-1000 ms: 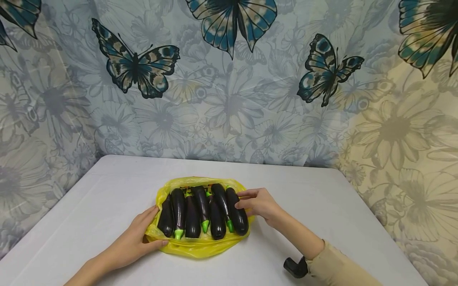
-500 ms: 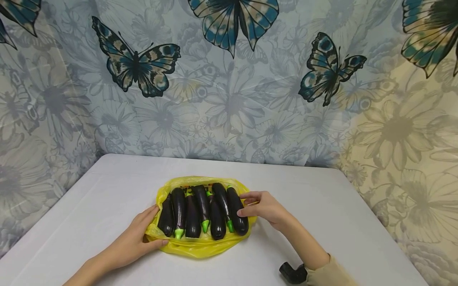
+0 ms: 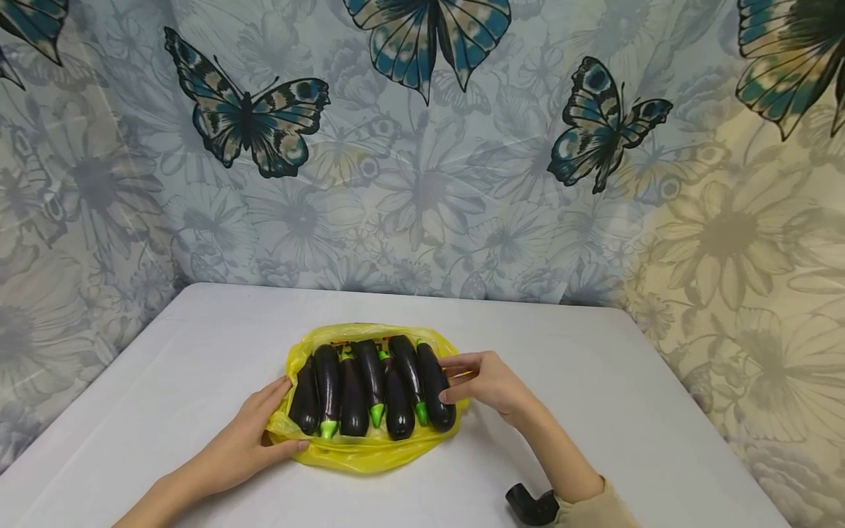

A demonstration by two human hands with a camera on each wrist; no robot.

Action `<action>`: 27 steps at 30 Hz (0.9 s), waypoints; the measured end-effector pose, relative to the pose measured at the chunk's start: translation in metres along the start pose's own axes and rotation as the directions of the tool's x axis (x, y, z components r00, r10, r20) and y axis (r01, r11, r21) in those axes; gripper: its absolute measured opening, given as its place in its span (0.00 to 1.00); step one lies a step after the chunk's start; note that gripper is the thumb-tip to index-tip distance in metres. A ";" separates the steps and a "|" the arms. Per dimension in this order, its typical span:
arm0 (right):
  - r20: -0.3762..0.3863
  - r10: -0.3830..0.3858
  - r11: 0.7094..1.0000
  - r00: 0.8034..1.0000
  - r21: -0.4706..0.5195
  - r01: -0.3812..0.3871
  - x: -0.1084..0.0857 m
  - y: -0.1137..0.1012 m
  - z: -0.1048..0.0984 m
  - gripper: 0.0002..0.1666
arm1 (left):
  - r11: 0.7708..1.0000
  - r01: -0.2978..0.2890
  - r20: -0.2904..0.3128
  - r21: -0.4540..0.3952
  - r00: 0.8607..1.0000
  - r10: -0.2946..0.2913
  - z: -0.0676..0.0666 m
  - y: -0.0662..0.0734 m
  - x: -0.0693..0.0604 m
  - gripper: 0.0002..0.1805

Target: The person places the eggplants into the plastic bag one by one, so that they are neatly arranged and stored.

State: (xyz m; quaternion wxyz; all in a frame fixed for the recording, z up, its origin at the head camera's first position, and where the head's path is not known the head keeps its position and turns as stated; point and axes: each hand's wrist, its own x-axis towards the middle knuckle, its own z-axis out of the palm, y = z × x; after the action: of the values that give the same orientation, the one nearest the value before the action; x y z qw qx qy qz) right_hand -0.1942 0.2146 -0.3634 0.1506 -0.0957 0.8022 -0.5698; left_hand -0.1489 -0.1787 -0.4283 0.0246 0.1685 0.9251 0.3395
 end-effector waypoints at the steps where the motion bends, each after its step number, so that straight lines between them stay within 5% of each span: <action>1: 0.016 -0.002 1.000 1.000 0.004 0.002 0.000 0.000 -0.001 0.38 | 1.000 0.000 0.001 -0.002 1.000 0.000 0.000 0.000 0.000 0.63; 13: 0.154 -0.028 1.000 0.988 0.003 0.028 0.003 0.006 -0.007 0.50 | 1.000 0.017 0.007 -0.002 1.000 -0.017 0.000 0.001 0.001 0.63; 27: 0.225 -0.038 0.995 0.974 0.095 0.017 0.008 0.018 -0.011 0.53 | 1.000 0.012 0.000 0.006 1.000 -0.012 -0.001 0.002 0.000 0.63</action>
State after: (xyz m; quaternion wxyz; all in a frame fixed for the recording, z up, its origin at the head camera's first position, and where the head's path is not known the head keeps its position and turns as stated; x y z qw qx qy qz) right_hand -0.2048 0.2277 -0.3780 0.2374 -0.1642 0.7512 -0.5936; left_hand -0.1481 -0.1779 -0.4266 0.0264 0.1629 0.9271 0.3366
